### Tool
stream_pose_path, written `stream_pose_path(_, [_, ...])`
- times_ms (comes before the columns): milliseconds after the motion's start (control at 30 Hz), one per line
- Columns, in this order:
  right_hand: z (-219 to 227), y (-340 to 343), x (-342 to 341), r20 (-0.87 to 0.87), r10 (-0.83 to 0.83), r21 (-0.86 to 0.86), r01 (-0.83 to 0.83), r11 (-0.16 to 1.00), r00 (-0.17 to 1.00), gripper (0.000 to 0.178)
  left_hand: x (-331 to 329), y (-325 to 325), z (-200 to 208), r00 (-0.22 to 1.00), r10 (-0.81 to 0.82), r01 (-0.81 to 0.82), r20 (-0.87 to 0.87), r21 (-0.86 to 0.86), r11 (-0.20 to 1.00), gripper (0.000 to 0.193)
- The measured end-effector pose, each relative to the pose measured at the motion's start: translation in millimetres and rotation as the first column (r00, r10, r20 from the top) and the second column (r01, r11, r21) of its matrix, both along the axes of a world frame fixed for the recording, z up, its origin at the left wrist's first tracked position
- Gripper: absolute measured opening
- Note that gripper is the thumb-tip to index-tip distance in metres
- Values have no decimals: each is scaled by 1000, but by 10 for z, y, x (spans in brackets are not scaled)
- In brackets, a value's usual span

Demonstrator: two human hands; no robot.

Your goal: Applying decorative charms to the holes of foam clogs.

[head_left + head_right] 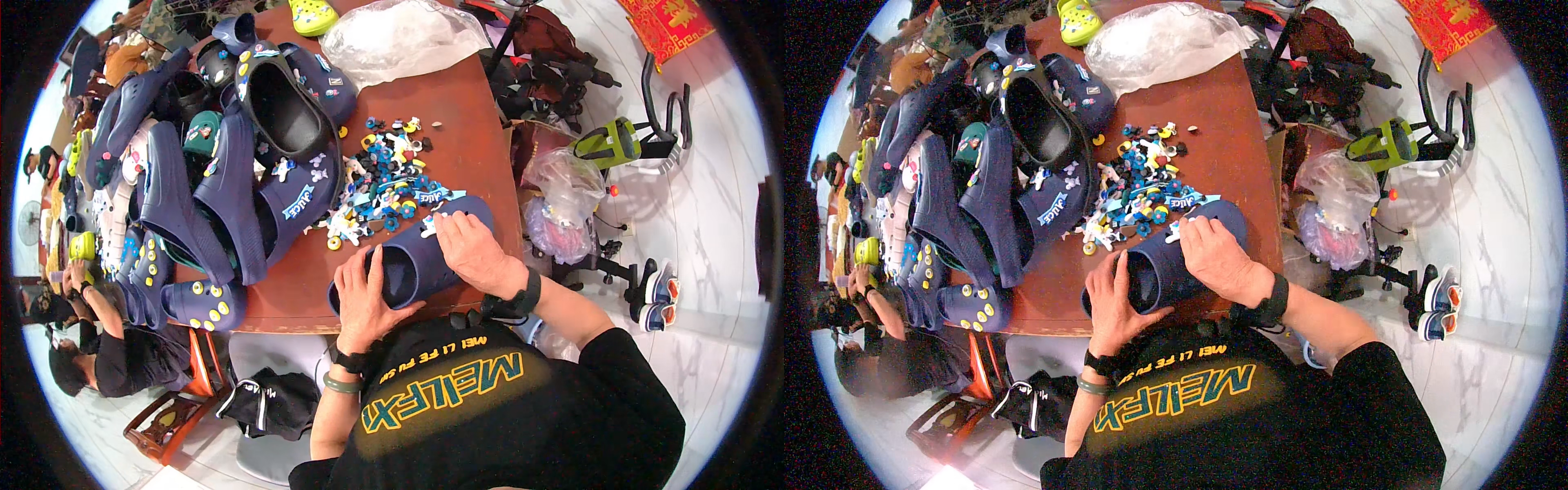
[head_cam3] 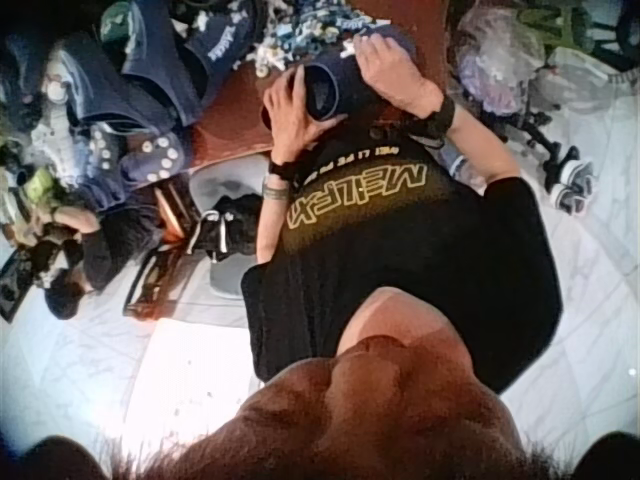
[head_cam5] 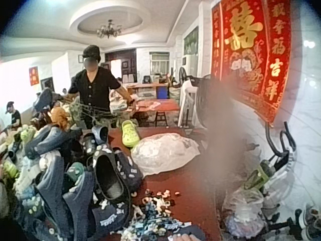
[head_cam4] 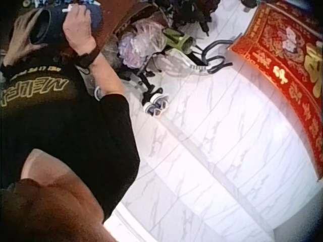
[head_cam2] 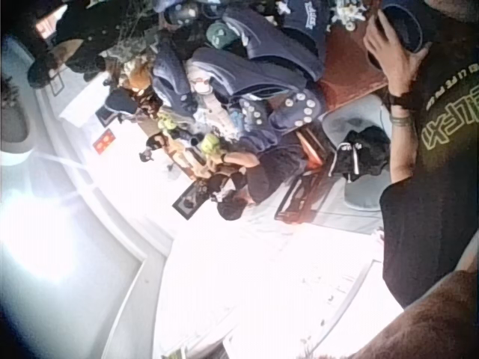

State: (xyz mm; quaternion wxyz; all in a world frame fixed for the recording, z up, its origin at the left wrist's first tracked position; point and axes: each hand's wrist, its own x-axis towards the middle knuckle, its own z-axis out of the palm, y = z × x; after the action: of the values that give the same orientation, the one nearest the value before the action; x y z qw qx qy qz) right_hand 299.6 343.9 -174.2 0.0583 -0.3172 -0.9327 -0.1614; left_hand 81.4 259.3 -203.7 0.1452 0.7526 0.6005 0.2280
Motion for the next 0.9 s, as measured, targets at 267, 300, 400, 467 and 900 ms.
stream_pose_path(267, [186,35,-109,219,48,-315,24,949,974,43,-5,18,-3,1000,-9,9,4,4,1000,114])
stream_pose_path(300, [171,39,-129,276,31,-332,65,941,961,42,-4,21,1,1000,-9,9,4,-7,1000,114])
stream_pose_path(400, [145,87,-9,2,1,-396,0,918,1000,38,-16,1,-9,1000,-2,3,6,-6,1000,114])
stream_pose_path(467, [80,200,116,-160,25,-428,-93,899,987,37,-20,-4,-10,1000,0,0,8,3,1000,113])
stream_pose_path(900, [-495,1472,27,-339,-304,-652,10,758,890,19,-13,-3,12,999,11,-11,47,-4,1000,104])
